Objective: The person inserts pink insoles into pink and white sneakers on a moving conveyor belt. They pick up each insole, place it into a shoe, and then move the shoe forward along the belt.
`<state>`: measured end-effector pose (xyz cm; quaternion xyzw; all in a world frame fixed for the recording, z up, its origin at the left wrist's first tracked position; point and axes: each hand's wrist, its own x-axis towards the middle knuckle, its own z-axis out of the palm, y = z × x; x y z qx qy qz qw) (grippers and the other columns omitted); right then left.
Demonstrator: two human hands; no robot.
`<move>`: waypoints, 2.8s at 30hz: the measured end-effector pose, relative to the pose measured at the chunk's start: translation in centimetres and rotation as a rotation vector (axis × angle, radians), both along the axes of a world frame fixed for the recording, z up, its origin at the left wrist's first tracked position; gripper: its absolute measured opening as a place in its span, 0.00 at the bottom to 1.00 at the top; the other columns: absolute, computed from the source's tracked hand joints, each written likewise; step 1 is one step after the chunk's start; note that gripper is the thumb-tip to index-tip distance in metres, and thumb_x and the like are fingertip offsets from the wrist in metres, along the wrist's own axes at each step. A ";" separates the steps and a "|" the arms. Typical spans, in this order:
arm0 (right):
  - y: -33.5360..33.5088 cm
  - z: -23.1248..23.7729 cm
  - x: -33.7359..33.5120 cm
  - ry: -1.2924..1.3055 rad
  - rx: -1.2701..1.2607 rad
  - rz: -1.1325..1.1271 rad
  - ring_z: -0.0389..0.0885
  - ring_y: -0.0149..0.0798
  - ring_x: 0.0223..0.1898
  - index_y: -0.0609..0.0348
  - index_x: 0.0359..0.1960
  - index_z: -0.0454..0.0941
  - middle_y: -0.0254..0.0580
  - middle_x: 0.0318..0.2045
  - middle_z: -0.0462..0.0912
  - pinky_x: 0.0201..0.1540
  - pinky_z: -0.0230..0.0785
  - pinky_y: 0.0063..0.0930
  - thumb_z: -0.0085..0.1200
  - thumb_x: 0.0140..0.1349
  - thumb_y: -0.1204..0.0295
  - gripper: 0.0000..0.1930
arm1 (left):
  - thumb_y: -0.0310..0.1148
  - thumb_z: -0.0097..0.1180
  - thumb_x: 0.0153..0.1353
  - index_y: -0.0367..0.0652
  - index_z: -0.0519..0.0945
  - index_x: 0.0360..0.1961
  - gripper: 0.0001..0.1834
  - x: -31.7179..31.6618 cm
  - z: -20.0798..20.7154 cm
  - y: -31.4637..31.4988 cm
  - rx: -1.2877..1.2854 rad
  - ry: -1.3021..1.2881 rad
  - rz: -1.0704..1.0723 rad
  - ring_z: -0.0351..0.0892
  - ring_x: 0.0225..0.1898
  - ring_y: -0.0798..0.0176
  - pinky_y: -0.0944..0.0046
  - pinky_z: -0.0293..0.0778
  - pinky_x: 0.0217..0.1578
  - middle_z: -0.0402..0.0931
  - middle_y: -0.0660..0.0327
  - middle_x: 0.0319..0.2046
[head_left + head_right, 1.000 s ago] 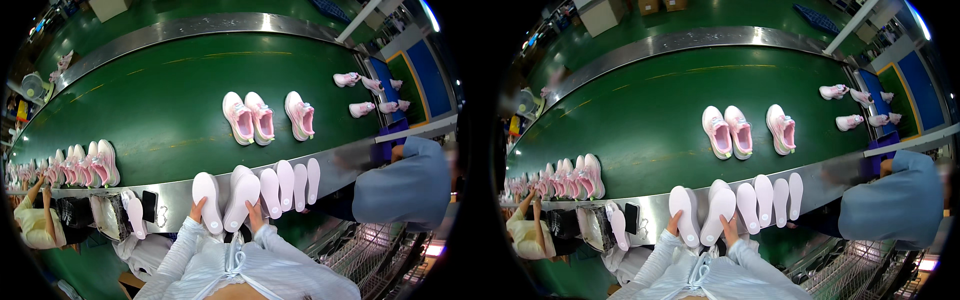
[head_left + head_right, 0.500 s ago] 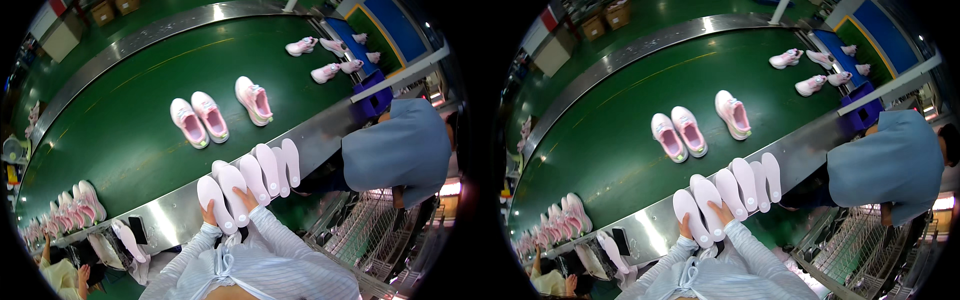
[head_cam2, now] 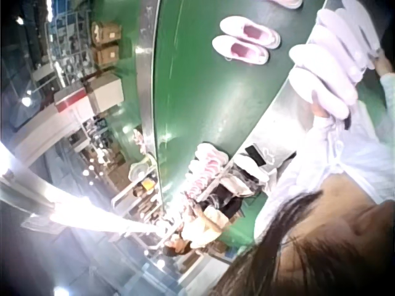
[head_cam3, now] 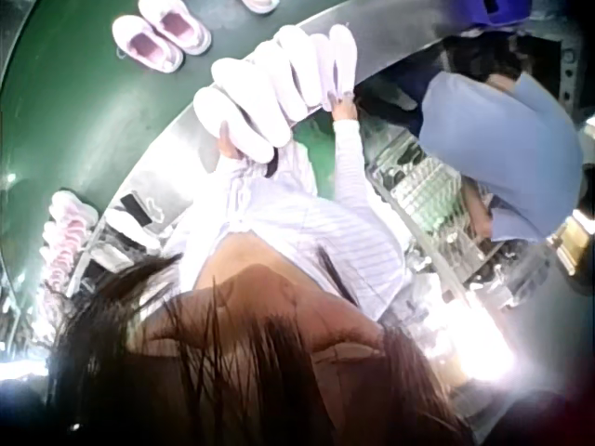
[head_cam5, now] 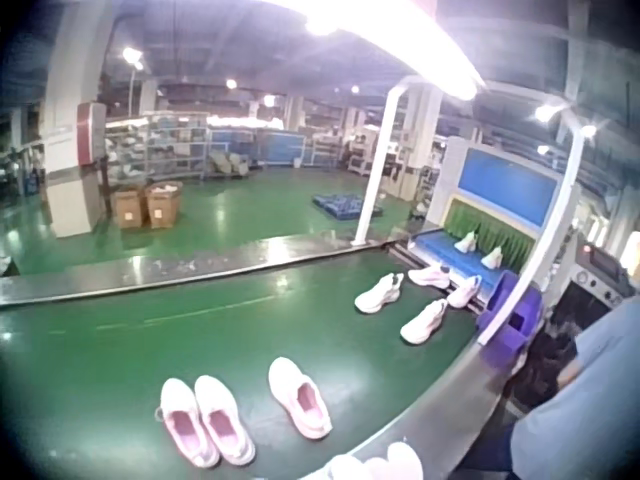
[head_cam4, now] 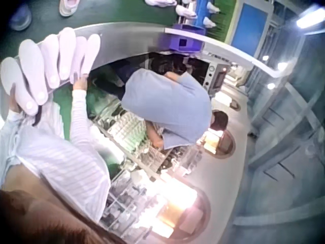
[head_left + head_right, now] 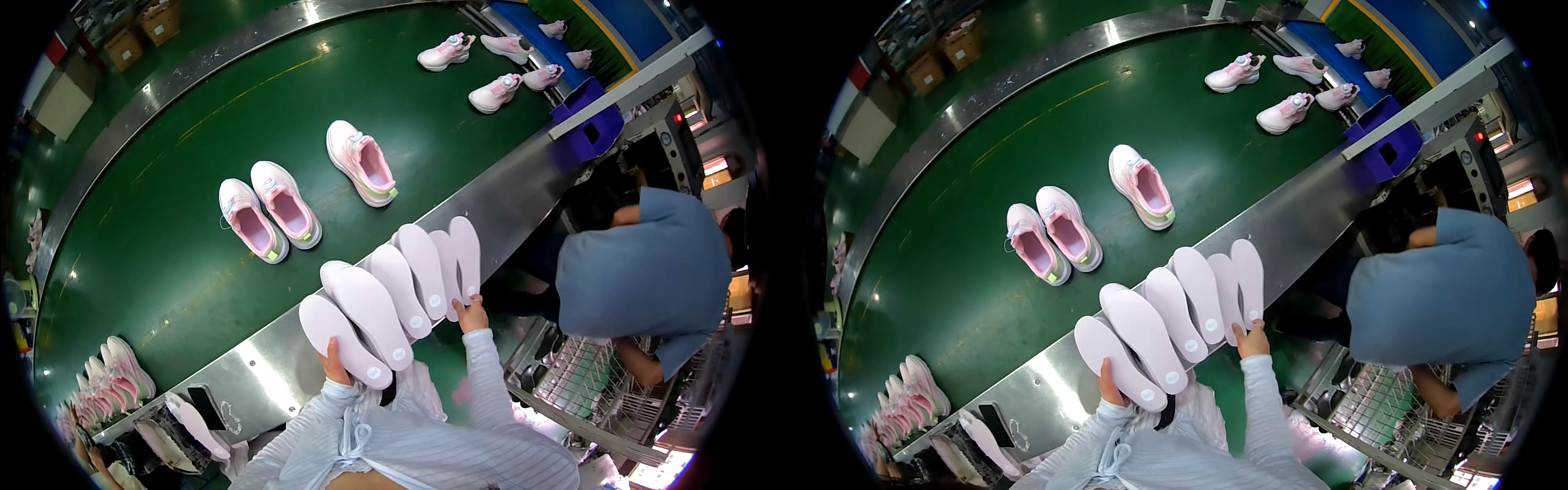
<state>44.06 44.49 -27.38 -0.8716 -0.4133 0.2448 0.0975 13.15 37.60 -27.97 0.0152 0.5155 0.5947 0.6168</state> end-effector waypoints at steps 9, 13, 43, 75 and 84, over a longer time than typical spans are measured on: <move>-0.9 0.9 -1.2 0.505 0.697 0.016 0.73 0.30 0.40 0.65 0.47 0.66 0.42 0.39 0.74 0.42 0.69 0.22 0.54 0.56 0.79 0.17 | 0.50 0.45 0.63 0.46 0.44 0.69 0.40 -2.7 -0.2 -1.1 0.228 0.037 -0.072 0.47 0.67 0.56 0.50 0.47 0.64 0.45 0.55 0.67; -3.7 7.7 -3.6 0.524 1.288 0.033 0.73 0.30 0.37 0.63 0.49 0.65 0.43 0.38 0.75 0.41 0.66 0.22 0.49 0.61 0.75 0.15 | 0.47 0.33 0.69 0.55 0.49 0.69 0.29 -5.2 -2.2 -2.1 0.330 0.139 0.030 0.49 0.66 0.60 0.51 0.49 0.63 0.46 0.60 0.68; 5.2 -3.6 3.1 -0.377 0.421 0.084 0.77 0.56 0.44 0.57 0.52 0.69 0.54 0.53 0.69 0.47 0.71 0.41 0.62 0.50 0.58 0.29 | 0.34 0.44 0.60 0.36 0.73 0.45 0.16 -5.6 -2.4 13.5 0.721 0.448 -0.177 0.69 0.47 0.66 0.70 0.62 0.51 0.72 0.59 0.43; -0.5 -5.9 -9.2 0.715 1.434 -0.298 0.56 0.43 0.63 0.67 0.63 0.54 0.50 0.62 0.57 0.66 0.45 0.32 0.28 0.72 0.67 0.22 | 0.56 0.35 0.67 0.42 0.64 0.61 0.32 -0.8 -2.9 22.9 0.379 -0.138 -1.192 0.71 0.54 0.61 0.59 0.64 0.57 0.70 0.61 0.56; 3.9 -6.3 -5.0 0.627 1.468 -0.323 0.65 0.42 0.56 0.68 0.57 0.63 0.50 0.55 0.67 0.61 0.53 0.32 0.27 0.72 0.64 0.22 | 0.55 0.35 0.68 0.42 0.65 0.61 0.31 1.0 -1.4 22.6 0.357 -0.118 -1.216 0.71 0.54 0.61 0.59 0.65 0.57 0.71 0.62 0.56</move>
